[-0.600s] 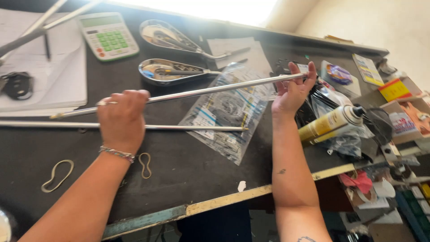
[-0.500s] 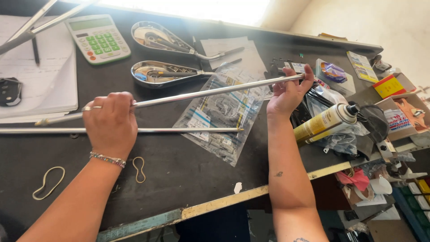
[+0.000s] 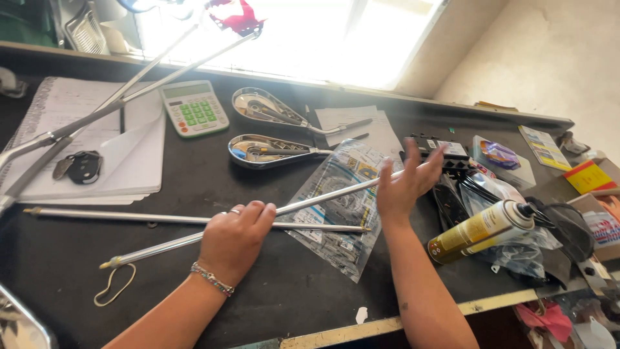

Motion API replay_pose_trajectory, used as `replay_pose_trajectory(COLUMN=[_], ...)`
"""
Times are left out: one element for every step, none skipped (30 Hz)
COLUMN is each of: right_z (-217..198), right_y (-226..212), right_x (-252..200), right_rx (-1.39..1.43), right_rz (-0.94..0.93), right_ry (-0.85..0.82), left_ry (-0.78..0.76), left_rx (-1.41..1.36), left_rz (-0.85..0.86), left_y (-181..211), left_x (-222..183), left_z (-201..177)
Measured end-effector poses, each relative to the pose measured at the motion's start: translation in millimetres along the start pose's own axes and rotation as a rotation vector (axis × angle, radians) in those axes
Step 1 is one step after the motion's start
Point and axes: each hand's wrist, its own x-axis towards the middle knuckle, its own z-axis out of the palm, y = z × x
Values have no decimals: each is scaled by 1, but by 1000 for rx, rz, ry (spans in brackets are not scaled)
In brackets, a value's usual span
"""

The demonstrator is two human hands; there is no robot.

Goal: The person is assembling a side-view mirror for a vehicle, specifically connecting the support rods to the mirror housing and using a lubricant spray to facilitate the connection.

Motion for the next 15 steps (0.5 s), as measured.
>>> replay_pose_trajectory(right_z=[-7,-15,-22,-23,-25,-27,-23,-19,-15,-14,-13,-12,-4,5,15], right_y=[-21,-41,-63,-75,-86,-97,-93,-89,-84,-81,-76,-73,-52,-31,-12], right_x=[-6,-12,-21,-31,-42,-52,-55,-57,-59,-51,-44,-38,-33,-28,-25], right_rx=[9,219,435,450,438,424,436,467,496,507,446,385,397,337,279], right_rz=[-7,-237,-463,-466,-660,-855,-853,-886,-921,-920,-940,-959,-960,-921,-880], right_ry=[-9,-172,-334,-342,-446,-547,-550,-605,-662,-667,-627,-587,-600,-624,-647], left_ry=[-6,8,19,9,2,-5,-15,31,77,68,93,117,103,124,143], left_rx=[7,-32,-68,-57,-75,-94,-87,-107,-130,-125,-105,-85,-83,-63,-40], left_rz=[-11,-1,12,3,25,46,44,53,59,56,47,38,29,-1,-28], left_y=[4,8,10,13,16,19,20,22,25,22,20,18,17,16,15], left_x=[0,0,-2,-3,-3,-3,-4,-5,-6,-1,3,6,8,9,10], left_z=[2,5,6,7,8,9,10,11,13,7,0,-6,-9,-12,-15])
